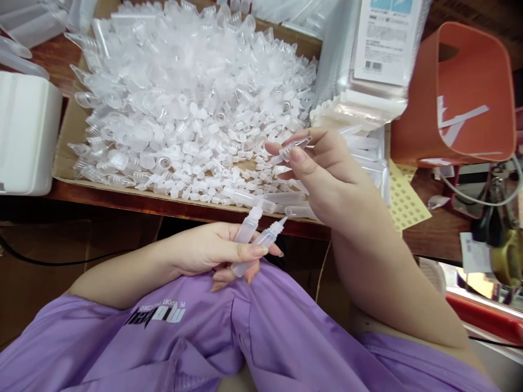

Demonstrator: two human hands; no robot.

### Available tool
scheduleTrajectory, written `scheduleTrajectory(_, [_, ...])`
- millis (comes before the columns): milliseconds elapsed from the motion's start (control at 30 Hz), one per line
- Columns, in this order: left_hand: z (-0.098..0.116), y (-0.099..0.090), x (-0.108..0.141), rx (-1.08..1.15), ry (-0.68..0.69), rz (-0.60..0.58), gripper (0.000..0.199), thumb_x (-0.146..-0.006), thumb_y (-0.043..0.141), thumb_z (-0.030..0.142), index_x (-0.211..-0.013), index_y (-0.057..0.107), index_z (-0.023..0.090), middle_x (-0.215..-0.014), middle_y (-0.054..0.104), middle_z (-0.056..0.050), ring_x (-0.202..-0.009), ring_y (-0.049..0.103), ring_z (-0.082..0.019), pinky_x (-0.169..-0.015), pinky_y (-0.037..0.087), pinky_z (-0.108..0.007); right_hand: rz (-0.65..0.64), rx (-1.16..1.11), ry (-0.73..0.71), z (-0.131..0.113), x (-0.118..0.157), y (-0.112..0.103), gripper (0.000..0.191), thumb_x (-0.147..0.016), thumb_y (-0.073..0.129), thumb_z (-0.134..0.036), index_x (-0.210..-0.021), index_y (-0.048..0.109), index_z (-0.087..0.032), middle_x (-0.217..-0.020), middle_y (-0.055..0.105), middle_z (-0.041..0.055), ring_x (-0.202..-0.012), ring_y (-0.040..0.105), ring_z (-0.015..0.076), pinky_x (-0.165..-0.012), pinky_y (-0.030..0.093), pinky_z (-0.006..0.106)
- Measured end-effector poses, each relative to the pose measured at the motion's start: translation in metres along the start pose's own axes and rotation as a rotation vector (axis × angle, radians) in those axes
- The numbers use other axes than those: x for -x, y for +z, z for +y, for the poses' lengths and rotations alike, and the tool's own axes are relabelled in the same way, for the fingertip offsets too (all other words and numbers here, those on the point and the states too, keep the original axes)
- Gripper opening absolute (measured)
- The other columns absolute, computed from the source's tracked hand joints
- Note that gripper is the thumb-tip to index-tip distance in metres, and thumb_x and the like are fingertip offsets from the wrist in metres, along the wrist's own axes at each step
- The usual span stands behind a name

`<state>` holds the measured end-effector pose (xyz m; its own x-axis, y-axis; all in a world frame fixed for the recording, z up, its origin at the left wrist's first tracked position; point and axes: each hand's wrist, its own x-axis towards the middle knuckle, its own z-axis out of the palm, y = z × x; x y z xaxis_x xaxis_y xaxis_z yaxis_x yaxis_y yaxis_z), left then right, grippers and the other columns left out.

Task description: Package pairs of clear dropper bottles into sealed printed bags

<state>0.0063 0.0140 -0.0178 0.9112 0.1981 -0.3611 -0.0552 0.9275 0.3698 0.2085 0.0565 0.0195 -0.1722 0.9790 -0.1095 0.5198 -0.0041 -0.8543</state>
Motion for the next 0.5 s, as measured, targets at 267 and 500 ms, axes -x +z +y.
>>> scheduleTrajectory(267, [0.002,0.006,-0.001,-0.110,0.036,0.088,0.031,-0.090,0.064,0.035,-0.112,0.063,0.013,-0.068,0.060,0.002,-0.039,0.036,-0.003,-0.037,0.030,-0.018,0.074,-0.124,-0.001,-0.004,0.022,-0.013,0.020,-0.089,0.059,-0.031,-0.108,0.061,-0.025,-0.085,0.061,0.0015,-0.074,0.060,0.0144,-0.069,0.054,0.029])
scheduleTrajectory(500, [0.009,0.012,0.002,-0.376,-0.005,0.174,0.031,-0.086,0.067,0.041,-0.096,0.065,0.012,-0.066,0.055,0.004,-0.046,0.039,-0.004,-0.044,0.030,-0.020,-0.335,-0.268,-0.044,-0.001,0.053,-0.026,0.015,-0.089,0.063,-0.022,-0.104,0.065,-0.020,-0.091,0.072,0.0024,-0.079,0.070,0.0120,-0.069,0.057,0.022])
